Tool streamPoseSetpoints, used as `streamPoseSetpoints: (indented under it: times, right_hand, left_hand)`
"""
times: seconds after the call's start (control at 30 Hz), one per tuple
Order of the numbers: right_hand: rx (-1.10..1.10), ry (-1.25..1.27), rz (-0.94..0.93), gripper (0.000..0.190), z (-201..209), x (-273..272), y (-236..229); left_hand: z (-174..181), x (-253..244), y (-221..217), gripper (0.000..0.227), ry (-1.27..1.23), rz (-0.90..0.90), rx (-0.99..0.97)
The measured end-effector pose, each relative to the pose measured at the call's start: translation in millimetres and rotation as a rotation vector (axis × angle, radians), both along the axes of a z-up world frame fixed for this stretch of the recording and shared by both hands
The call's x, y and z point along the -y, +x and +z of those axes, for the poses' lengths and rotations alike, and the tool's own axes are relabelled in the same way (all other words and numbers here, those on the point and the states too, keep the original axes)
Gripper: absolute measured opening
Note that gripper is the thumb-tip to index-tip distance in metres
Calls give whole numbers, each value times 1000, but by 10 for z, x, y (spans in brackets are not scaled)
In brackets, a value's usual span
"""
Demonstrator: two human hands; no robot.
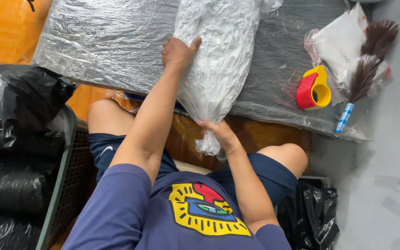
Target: Compressing a large foam cushion by placing it in a plastic bag and using a vacuum hose to remove the air.
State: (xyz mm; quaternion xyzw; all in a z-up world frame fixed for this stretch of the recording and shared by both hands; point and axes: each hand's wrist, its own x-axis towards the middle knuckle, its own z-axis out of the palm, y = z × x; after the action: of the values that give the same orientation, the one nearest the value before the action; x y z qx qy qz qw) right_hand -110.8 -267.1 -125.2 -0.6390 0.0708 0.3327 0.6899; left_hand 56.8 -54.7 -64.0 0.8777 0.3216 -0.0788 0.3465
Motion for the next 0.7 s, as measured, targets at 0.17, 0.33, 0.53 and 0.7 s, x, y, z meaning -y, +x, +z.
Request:
streamPoseSetpoints:
  times: [0.17, 0.33, 0.53, 0.7]
  right_hand:
    - [32, 43, 12, 14, -41, 25, -4]
    - [76, -19, 48, 16, -25, 55, -1]
    - [57, -41, 41, 20, -11, 36, 16]
    - [30, -34, 15, 20, -88, 30, 34]
  left_hand:
    - [-19, -34, -43, 88, -117, 20, 103]
    - [-124, -55, -39, 90, -103, -1, 112]
    - [-241, -54, 5, 96, -64, 22, 130]
    - [-256, -70, 34, 98, -87, 23, 119]
